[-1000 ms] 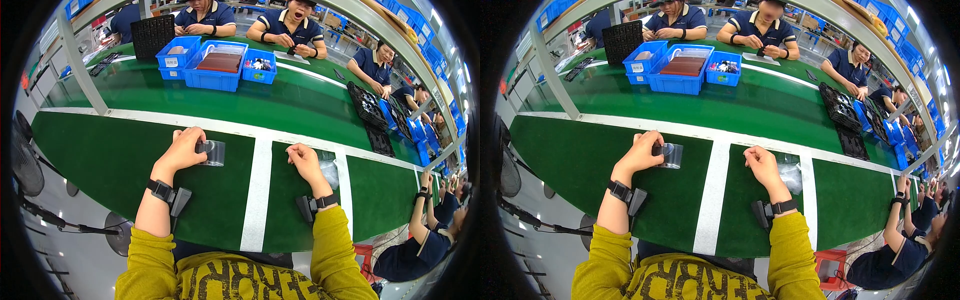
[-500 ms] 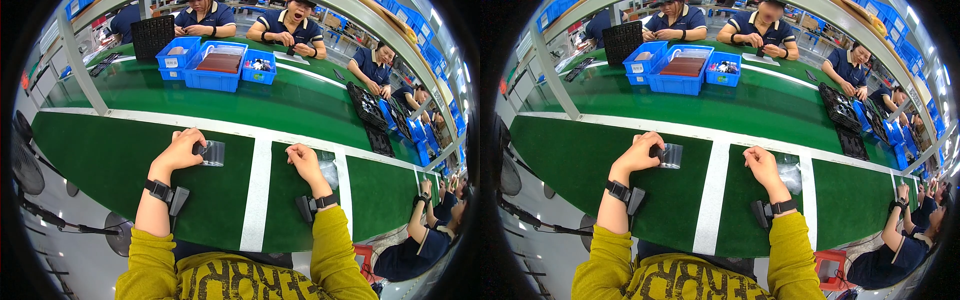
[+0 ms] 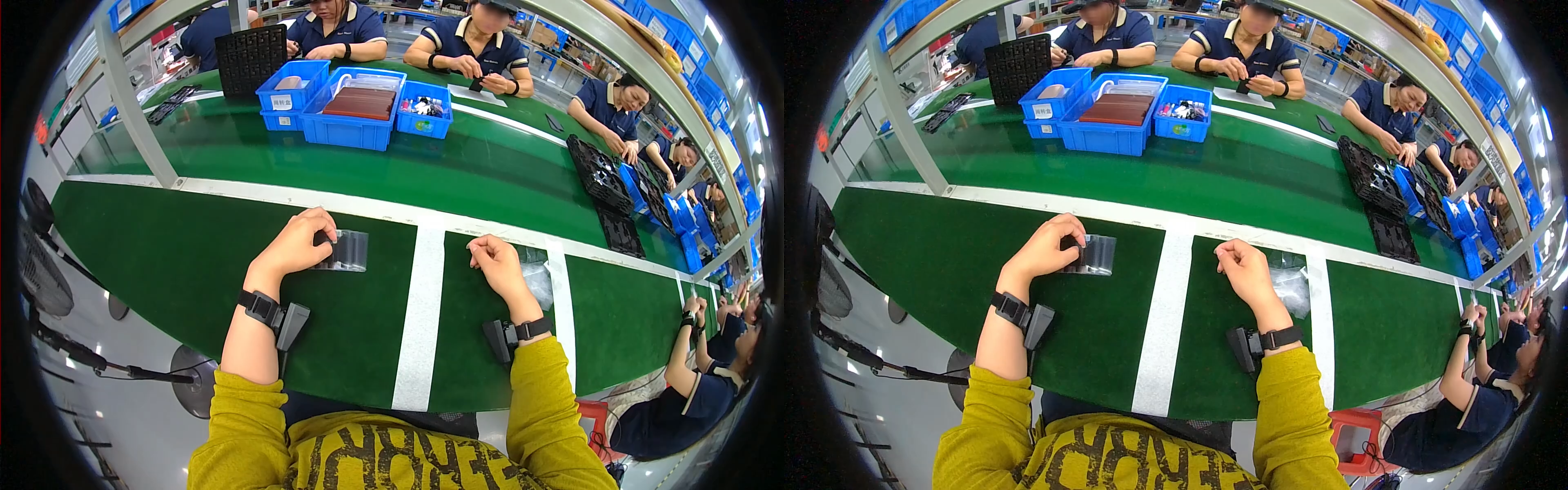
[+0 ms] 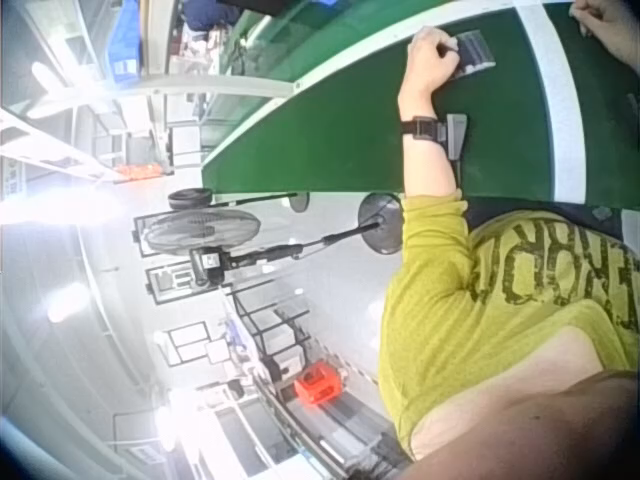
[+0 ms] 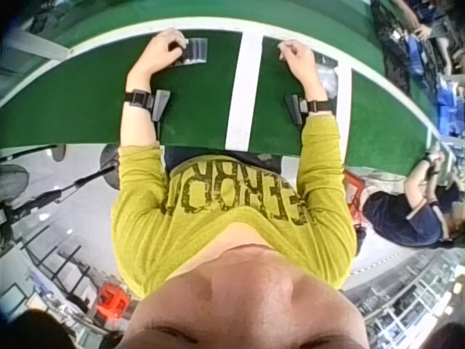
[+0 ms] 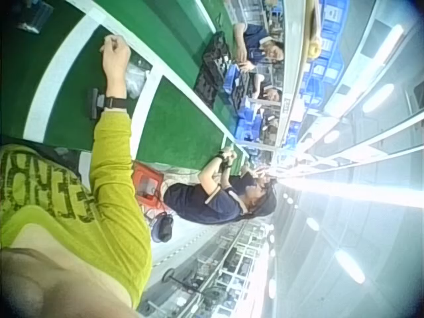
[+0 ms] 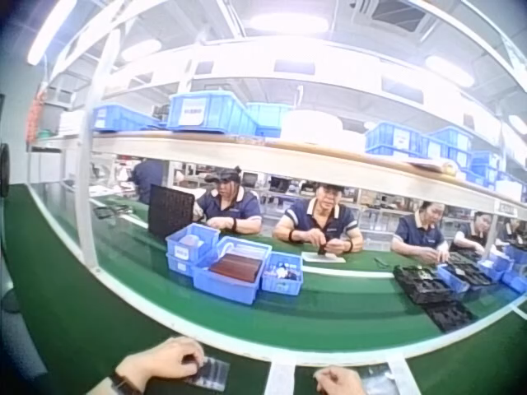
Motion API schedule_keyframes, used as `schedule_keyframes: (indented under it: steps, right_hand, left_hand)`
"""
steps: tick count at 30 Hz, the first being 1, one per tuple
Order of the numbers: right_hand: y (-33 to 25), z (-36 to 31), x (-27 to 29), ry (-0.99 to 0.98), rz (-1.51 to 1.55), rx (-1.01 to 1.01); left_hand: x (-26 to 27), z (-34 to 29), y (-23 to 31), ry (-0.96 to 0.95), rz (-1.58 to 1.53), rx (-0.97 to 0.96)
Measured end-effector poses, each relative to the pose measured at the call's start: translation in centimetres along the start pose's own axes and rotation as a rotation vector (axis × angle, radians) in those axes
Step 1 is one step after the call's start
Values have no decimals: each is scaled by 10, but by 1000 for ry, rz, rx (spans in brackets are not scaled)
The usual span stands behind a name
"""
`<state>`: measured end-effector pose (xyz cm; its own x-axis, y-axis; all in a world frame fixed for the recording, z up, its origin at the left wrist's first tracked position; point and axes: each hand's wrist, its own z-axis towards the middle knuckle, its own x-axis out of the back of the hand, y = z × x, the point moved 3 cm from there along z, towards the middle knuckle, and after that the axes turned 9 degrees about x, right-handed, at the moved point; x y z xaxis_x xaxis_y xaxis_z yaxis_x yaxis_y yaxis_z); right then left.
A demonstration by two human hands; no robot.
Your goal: Assembling small electronic components at a factory production line.
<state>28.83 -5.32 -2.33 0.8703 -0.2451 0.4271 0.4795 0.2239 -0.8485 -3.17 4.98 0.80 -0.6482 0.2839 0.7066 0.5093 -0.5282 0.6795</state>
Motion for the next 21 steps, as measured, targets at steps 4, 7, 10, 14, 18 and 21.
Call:
schedule_keyframes:
  steps: [4,7,10,14,18,21]
  right_hand:
    - [1,0,0,6,-5,-4]
    - [1,0,0,7,8,0]
    - [3,0,0,10,23,2]
    - [2,0,0,-15,5,-21]
    - [-1,0,1,-17,-9,-20]
    - [-1,0,0,-19,-12,-19]
  left_hand:
    - [-2,1,0,-2,21,22]
    - [-3,0,-2,-9,46,49]
    - [-5,1,-3,-34,59,101]
    - [-3,1,4,-11,89,97]
    - [-3,-1,8,48,151,75]
    - [-3,-2,5,62,173,61]
